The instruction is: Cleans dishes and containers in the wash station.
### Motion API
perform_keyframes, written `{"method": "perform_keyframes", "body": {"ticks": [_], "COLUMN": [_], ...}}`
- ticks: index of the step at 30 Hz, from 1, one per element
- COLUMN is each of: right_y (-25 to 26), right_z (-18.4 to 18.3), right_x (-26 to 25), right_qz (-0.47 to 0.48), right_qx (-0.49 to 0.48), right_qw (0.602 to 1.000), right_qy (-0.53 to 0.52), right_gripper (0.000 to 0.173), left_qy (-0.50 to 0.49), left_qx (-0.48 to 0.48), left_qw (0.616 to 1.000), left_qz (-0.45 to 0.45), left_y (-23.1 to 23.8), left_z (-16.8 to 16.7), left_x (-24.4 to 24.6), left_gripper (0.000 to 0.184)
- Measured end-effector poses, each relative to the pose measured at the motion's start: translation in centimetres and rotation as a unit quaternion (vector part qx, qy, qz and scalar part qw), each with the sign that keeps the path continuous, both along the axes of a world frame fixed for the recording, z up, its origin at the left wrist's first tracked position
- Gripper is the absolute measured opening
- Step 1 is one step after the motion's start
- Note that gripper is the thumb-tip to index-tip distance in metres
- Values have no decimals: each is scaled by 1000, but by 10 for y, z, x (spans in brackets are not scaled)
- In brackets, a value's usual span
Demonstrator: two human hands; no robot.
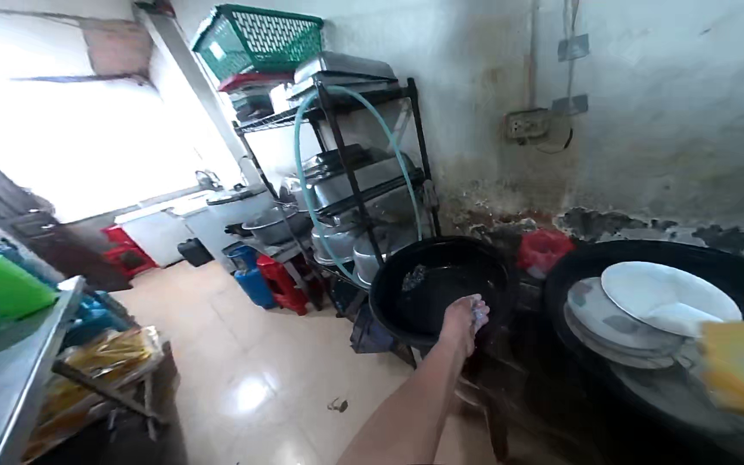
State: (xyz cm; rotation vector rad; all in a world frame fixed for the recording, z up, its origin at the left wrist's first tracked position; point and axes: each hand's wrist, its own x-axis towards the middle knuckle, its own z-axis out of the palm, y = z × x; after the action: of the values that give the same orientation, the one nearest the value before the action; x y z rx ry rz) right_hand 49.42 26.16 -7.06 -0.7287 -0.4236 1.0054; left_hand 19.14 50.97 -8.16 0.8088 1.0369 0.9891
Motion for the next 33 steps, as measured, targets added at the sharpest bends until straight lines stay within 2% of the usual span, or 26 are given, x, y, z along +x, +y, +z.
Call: {"method": "perform_keyframes", "body": {"ticks": [3,5,7,10,12,13,15,16,17,20,22,25,30,33], "right_y": [100,152,190,211,218,220,224,230,239,277,299,309,277,251], "right_z": [23,23,9,-13,-37,-48,-71,-81,-89,-110,-123,-138,-137,-133], "right_x": [-55,-89,-107,-104,-95,-93,-105,-117,-131,-169,-176,-166,-141,-124], "right_qz": [-28,29,107,155,171,189,206,210,221,298,328,306,253,247], "right_qx": [-134,-145,-158,-206,-256,-272,-235,-204,-177,-148,-178,-209,-244,-282], "right_qw": [990,987,970,911,836,777,652,605,570,507,485,471,498,480], "right_qy": [-18,-58,-154,-322,-455,-536,-690,-740,-771,-795,-791,-800,-793,-793], "right_gripper": [29,43,57,59,61,59,55,57,59,56,48,39,39,41], "left_qy": [-14,-35,-86,-176,-173,-150,-88,-60,-37,-2,18,53,56,38], "left_qx": [-3,-19,-58,-68,-84,-88,-98,-114,-128,-133,-132,-145,-141,-158], "left_qw": [995,979,975,967,970,977,987,989,989,991,991,986,979,973], "left_qz": [-97,-198,-198,-173,-147,-124,-89,-71,-56,-34,-28,-58,-137,-163], "left_y": [15,18,26,67,97,112,141,155,168,205,225,245,254,246], "left_z": [1,0,-8,-42,-65,-74,-90,-96,-101,-117,-127,-140,-146,-147], "left_x": [21,39,57,60,49,43,30,23,17,-2,-14,-29,-22,3], "left_gripper": [41,49,51,42,38,35,36,39,41,43,45,43,36,35]}}
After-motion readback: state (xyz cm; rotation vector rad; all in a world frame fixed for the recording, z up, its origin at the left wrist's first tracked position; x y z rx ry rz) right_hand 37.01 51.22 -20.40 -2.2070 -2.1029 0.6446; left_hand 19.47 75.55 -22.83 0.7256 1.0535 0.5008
